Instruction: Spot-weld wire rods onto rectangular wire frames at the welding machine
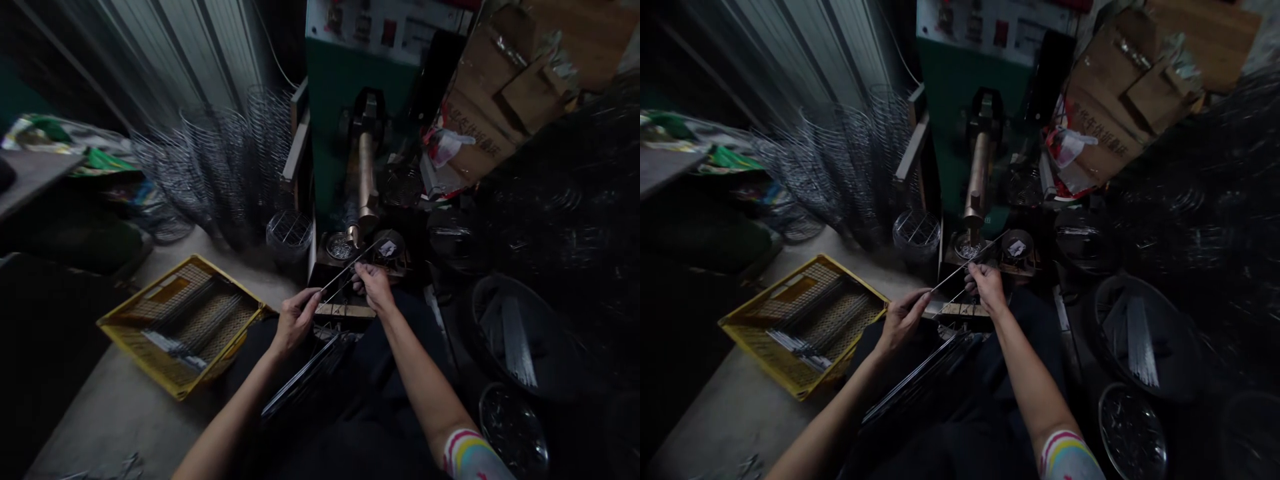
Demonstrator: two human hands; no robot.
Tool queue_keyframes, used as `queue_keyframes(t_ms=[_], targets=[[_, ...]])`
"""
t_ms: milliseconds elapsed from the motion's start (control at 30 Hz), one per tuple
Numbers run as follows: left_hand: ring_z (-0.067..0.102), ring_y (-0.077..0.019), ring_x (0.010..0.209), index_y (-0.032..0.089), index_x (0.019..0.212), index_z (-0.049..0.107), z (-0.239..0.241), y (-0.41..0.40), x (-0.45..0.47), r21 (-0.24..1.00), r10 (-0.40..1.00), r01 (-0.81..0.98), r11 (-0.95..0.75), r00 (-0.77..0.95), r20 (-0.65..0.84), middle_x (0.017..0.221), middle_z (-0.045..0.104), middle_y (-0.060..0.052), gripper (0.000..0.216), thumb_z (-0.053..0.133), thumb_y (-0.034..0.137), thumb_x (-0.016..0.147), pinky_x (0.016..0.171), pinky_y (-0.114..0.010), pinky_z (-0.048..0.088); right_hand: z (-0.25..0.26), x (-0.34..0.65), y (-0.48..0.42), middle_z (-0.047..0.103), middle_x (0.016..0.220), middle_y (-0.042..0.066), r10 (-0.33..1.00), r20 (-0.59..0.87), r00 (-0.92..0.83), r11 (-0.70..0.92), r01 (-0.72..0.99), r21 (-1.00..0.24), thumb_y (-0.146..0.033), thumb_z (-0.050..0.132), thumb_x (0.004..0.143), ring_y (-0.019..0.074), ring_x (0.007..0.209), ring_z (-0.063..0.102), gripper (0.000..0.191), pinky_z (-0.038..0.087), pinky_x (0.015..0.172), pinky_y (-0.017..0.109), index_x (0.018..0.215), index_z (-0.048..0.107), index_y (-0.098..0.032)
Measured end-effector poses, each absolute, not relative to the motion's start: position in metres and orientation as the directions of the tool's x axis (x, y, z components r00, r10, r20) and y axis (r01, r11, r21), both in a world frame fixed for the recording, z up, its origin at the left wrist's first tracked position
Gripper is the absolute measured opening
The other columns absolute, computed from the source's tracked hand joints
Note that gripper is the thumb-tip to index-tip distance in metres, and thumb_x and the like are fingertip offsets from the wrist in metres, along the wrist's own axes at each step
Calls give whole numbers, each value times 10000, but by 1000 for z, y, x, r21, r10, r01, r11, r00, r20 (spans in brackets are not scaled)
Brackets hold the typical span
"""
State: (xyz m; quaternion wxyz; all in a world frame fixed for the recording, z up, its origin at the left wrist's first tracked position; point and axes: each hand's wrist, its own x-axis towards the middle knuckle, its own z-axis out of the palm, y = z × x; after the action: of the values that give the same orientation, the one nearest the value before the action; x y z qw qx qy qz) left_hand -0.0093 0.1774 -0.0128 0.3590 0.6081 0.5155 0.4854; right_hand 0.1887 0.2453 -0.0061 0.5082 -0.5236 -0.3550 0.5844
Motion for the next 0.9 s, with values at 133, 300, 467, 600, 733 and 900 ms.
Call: queue_keyframes(t_ms=[133, 300, 467, 600, 733, 900], targets=[[669, -162, 746, 148, 977, 728, -11, 178, -9, 937, 974, 275, -216, -4, 225, 861, 748, -46, 251, 560, 330, 932, 677, -222, 486, 0, 187, 242, 660, 620, 10, 975, -223, 9, -215, -228, -950, -589, 773, 637, 68, 429, 542, 454, 374, 365, 145, 705, 638, -161], [676, -164, 741, 148, 968, 728, -8, 178, -8, 926, 969, 295, -234, -6, 247, 852, 749, -45, 252, 549, 322, 937, 673, -223, 491, 3, 185, 242, 655, 615, 8, 984, -177, 19, -168, -227, -959, -561, 766, 669, 69, 435, 537, 420, 375, 370, 149, 691, 632, -164], [673, -159, 726, 143, 980, 722, -11, 180, -7, 911, 962, 326, -252, -15, 271, 848, 745, -43, 242, 552, 309, 936, 666, -222, 492, 4, 188, 246, 641, 613, -7, 983, -183, 19, -175, -218, -960, -553, 777, 659, 67, 423, 536, 422, 367, 358, 147, 710, 629, -162], [666, -145, 691, 141, 967, 721, -9, 183, -4, 907, 955, 321, -271, -25, 294, 803, 734, -29, 221, 559, 288, 933, 648, -211, 491, 6, 190, 249, 637, 612, -9, 984, -178, 19, -170, -209, -963, -539, 772, 662, 70, 424, 535, 407, 371, 358, 152, 730, 635, -161], [677, -147, 704, 142, 961, 720, -7, 185, -2, 902, 951, 327, -281, -32, 308, 815, 741, -30, 211, 561, 278, 930, 658, -210, 495, 9, 190, 252, 630, 600, -14, 981, -191, 32, -179, -217, -960, -531, 785, 641, 66, 418, 529, 410, 366, 354, 150, 726, 640, -158], [690, -154, 732, 133, 966, 718, -4, 188, -2, 908, 953, 316, -276, -29, 300, 848, 751, -46, 214, 562, 275, 927, 664, -209, 500, 11, 189, 255, 638, 589, -8, 976, -212, 55, -194, -227, -954, -548, 809, 599, 68, 406, 524, 440, 360, 343, 151, 712, 640, -157]])
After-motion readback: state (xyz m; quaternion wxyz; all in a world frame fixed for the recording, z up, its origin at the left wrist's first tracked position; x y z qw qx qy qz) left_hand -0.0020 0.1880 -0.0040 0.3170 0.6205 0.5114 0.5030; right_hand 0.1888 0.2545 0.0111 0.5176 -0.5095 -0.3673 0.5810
